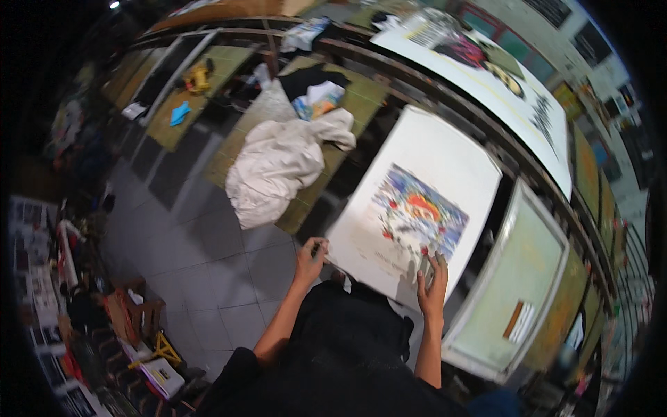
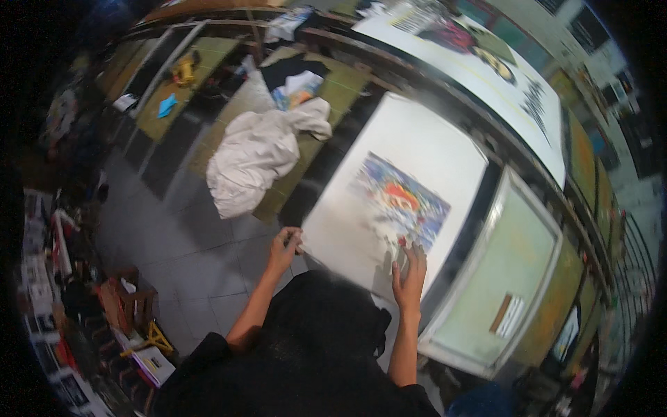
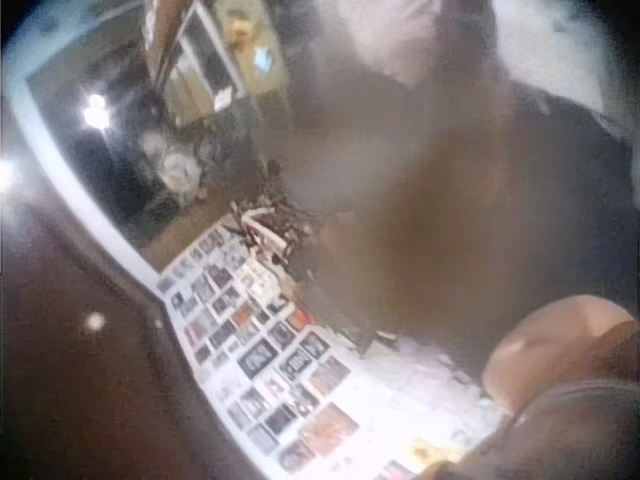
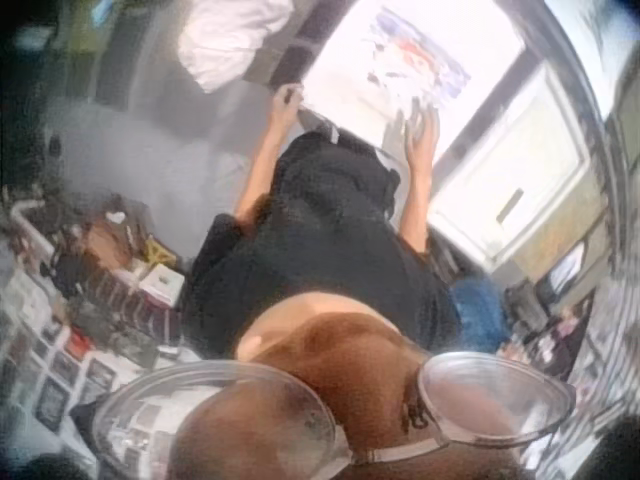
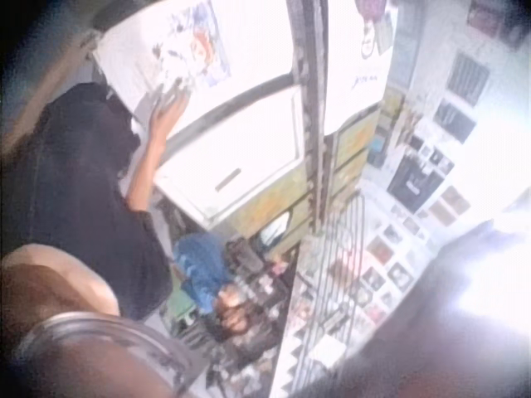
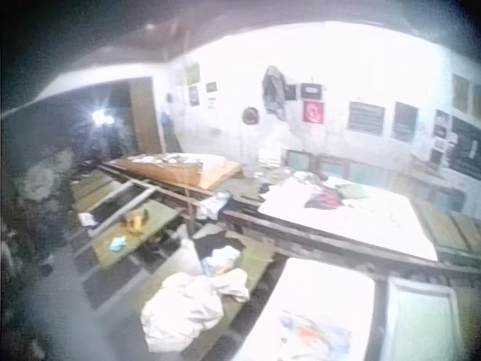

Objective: The person aligns a screen printing frame over a white t-shirt, uses a squeegee to pull ink across the screen, lifts the frame to reveal a printed design, and then uses a heat gun to dry the print before folding the shirt.

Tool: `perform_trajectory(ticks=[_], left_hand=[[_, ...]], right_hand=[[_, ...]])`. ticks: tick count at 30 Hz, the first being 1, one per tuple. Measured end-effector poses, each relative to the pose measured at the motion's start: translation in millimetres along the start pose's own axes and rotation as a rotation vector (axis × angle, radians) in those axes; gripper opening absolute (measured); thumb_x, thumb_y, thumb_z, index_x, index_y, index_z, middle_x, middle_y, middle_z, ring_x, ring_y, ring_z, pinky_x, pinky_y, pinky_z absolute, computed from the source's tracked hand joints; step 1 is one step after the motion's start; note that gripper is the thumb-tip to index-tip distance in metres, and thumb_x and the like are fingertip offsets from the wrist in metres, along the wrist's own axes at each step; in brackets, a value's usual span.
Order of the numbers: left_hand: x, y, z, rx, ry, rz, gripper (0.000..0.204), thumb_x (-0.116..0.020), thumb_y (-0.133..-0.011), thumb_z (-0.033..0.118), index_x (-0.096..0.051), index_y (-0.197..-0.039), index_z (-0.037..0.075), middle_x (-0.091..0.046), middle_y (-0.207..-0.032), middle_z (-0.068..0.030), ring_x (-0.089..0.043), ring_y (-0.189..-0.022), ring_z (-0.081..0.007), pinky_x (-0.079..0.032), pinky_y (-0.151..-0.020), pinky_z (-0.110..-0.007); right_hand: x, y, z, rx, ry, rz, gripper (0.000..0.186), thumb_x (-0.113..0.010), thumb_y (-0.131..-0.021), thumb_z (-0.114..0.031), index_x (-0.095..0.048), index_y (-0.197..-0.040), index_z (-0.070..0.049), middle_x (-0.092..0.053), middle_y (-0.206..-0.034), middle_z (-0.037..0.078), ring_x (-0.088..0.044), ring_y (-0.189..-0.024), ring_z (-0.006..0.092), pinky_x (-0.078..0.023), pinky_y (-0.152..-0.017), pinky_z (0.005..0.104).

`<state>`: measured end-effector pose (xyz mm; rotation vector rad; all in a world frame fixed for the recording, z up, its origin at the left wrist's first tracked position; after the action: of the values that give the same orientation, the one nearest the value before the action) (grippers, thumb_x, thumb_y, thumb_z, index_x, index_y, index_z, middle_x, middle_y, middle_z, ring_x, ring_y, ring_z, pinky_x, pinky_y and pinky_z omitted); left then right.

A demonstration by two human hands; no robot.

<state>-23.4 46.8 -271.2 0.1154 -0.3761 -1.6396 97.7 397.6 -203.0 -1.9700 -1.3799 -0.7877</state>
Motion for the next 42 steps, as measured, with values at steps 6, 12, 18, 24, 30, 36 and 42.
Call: perform_trajectory(ticks=[6, 12, 18, 24, 30, 36, 42], left_hand=[[44.7, 10.7, 41.2, 0.015, 0.177, 0.038, 0.024, -0.063, -0.11, 0.021, -0.068, -0.116, -0.002, -0.068, -0.091, -0.0059, -0.069, -0.08, -0.0133, -0.057, -0.077, -0.03], [137.4, -17.0, 51.1, -0.169, 0.381, 0.347, 0.028, -0.06, -0.112, 0.028, -0.069, -0.11, 0.001, -0.064, -0.08, -0.0062, -0.065, -0.069, -0.0131, -0.056, -0.064, -0.032], [278.1, -95.1, 40.6, -0.312, 0.468, 0.449, 0.034, -0.055, -0.114, 0.03, -0.068, -0.106, -0.001, -0.064, -0.078, -0.007, -0.062, -0.062, -0.0134, -0.051, -0.058, -0.03], [432.6, -160.4, 31.6, -0.16, 0.428, 0.397, 0.037, -0.052, -0.115, 0.033, -0.069, -0.108, 0.0, -0.064, -0.079, -0.0048, -0.062, -0.066, -0.012, -0.052, -0.062, -0.028], [559.4, -200.8, 30.3, -0.085, 0.346, 0.484, 0.047, -0.046, -0.116, 0.04, -0.07, -0.109, 0.001, -0.064, -0.08, -0.005, -0.062, -0.067, -0.0116, -0.054, -0.062, -0.028], [640.4, -273.5, 50.3, -0.132, 0.317, 0.532, 0.05, -0.044, -0.117, 0.041, -0.07, -0.11, -0.001, -0.064, -0.08, -0.0062, -0.064, -0.069, -0.0136, -0.054, -0.062, -0.029], [703.2, -334.3, 56.3, -0.049, 0.29, 0.553, 0.047, -0.042, -0.118, 0.036, -0.07, -0.111, -0.002, -0.065, -0.081, -0.0075, -0.065, -0.07, -0.0155, -0.056, -0.066, -0.032]], right_hand=[[-55.8, -115.1, -72.4, 0.452, -0.008, -0.173, 0.05, -0.08, -0.09, -0.007, -0.063, -0.137, -0.009, -0.058, -0.152, 0.019, -0.051, -0.143, 0.0432, -0.04, -0.121, 0.0532], [-119.1, -189.4, -174.2, 0.583, -0.088, -0.241, 0.052, -0.082, -0.088, -0.009, -0.063, -0.136, -0.01, -0.062, -0.147, 0.014, -0.052, -0.144, 0.0405, -0.036, -0.124, 0.0586], [-237.5, -216.7, -252.0, 0.479, -0.182, -0.156, 0.048, -0.08, -0.089, -0.008, -0.065, -0.135, -0.007, -0.065, -0.137, 0.02, -0.056, -0.136, 0.0444, -0.041, -0.118, 0.0547], [-308.1, -255.5, -374.1, 0.05, 0.398, 0.06, 0.05, -0.073, -0.098, -0.03, -0.06, -0.143, -0.011, -0.044, -0.155, 0.032, -0.031, -0.152, 0.0531, -0.013, -0.126, 0.0704], [-373.1, -336.0, -454.9, 0.163, 0.167, 0.007, 0.055, -0.075, -0.098, -0.027, -0.056, -0.145, -0.005, -0.048, -0.152, 0.033, -0.038, -0.148, 0.0531, -0.028, -0.124, 0.0613], [-495.4, -447.8, -524.6, 0.251, -0.189, -0.09, 0.062, -0.078, -0.098, -0.03, -0.055, -0.146, 0.003, -0.06, -0.141, 0.029, -0.06, -0.132, 0.0459, -0.047, -0.112, 0.0497], [-640.0, -597.5, -617.3, 0.328, -0.133, -0.092, 0.073, -0.079, -0.095, -0.041, -0.055, -0.145, 0.006, -0.066, -0.131, 0.033, -0.064, -0.125, 0.0457, -0.05, -0.107, 0.0487]])
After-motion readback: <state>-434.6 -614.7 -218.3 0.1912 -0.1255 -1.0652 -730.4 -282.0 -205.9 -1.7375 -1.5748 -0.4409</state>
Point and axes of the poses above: each hand's wrist, its own y-axis away from the middle knuckle, its own x-axis out of the back of the hand, z = x × y, the point moved 6 cm from there along -y, towards the middle knuckle
